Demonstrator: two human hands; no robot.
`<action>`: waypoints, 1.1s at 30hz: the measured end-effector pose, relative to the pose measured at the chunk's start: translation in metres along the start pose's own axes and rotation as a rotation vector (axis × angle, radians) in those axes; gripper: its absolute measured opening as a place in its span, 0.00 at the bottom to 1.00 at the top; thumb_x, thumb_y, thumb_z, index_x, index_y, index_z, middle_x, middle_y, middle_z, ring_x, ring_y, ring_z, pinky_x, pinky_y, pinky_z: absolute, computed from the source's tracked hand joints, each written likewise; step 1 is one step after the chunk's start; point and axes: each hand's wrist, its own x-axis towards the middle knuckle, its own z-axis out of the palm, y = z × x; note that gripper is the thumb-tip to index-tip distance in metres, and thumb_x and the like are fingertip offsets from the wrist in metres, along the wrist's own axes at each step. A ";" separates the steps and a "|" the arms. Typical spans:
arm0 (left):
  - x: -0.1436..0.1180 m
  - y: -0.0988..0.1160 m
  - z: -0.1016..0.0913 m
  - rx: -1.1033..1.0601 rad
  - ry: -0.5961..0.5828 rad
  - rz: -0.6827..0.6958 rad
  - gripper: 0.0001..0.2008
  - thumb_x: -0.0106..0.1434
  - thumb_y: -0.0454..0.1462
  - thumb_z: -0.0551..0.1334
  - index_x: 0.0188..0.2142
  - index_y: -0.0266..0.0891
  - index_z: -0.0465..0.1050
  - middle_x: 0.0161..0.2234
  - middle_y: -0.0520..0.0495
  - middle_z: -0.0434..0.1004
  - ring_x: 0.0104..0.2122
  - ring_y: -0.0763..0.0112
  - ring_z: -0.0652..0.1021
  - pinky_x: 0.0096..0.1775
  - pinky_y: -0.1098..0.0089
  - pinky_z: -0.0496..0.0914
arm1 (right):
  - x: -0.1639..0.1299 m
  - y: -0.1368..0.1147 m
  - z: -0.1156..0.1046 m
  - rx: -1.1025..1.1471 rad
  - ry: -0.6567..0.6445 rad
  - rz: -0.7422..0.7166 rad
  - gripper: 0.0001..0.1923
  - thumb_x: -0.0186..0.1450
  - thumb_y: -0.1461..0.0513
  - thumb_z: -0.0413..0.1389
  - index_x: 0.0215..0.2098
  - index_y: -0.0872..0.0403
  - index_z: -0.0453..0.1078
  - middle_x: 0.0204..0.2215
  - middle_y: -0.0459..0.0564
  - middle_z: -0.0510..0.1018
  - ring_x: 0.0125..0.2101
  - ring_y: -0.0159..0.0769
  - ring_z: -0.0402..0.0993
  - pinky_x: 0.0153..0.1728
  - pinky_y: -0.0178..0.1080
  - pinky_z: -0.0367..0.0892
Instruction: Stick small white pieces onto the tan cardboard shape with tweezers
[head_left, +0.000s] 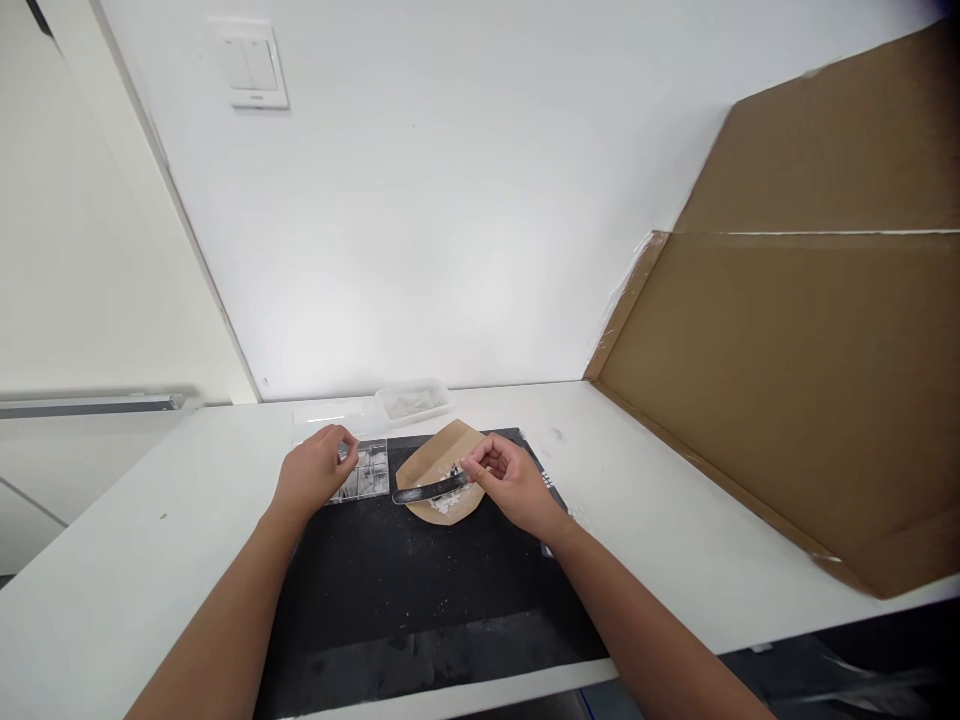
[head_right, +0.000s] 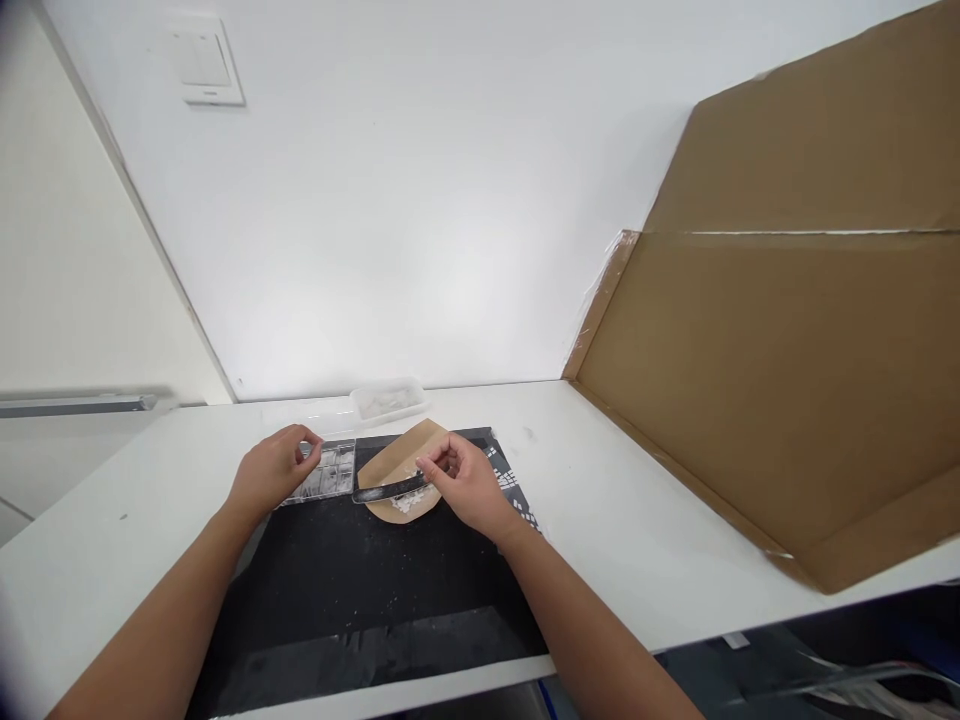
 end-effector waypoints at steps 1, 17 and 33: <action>0.000 0.000 0.000 0.006 0.005 -0.004 0.09 0.69 0.44 0.55 0.38 0.44 0.70 0.36 0.51 0.80 0.28 0.69 0.77 0.28 0.70 0.62 | 0.000 0.000 0.000 -0.011 0.006 -0.003 0.22 0.61 0.44 0.64 0.34 0.51 0.66 0.31 0.48 0.77 0.33 0.38 0.76 0.36 0.42 0.72; 0.004 -0.004 0.005 0.012 0.039 0.140 0.13 0.71 0.44 0.56 0.38 0.43 0.78 0.37 0.47 0.83 0.32 0.65 0.79 0.42 0.64 0.67 | -0.001 0.002 0.000 -0.089 0.064 -0.036 0.17 0.66 0.50 0.63 0.40 0.50 0.63 0.33 0.47 0.76 0.33 0.38 0.76 0.35 0.41 0.71; -0.004 0.021 0.010 -0.113 0.120 0.207 0.18 0.76 0.37 0.46 0.55 0.39 0.70 0.40 0.47 0.83 0.38 0.67 0.80 0.54 0.59 0.63 | 0.001 0.010 -0.004 -0.176 0.077 -0.016 0.14 0.66 0.49 0.62 0.37 0.51 0.72 0.33 0.50 0.80 0.33 0.40 0.76 0.35 0.42 0.71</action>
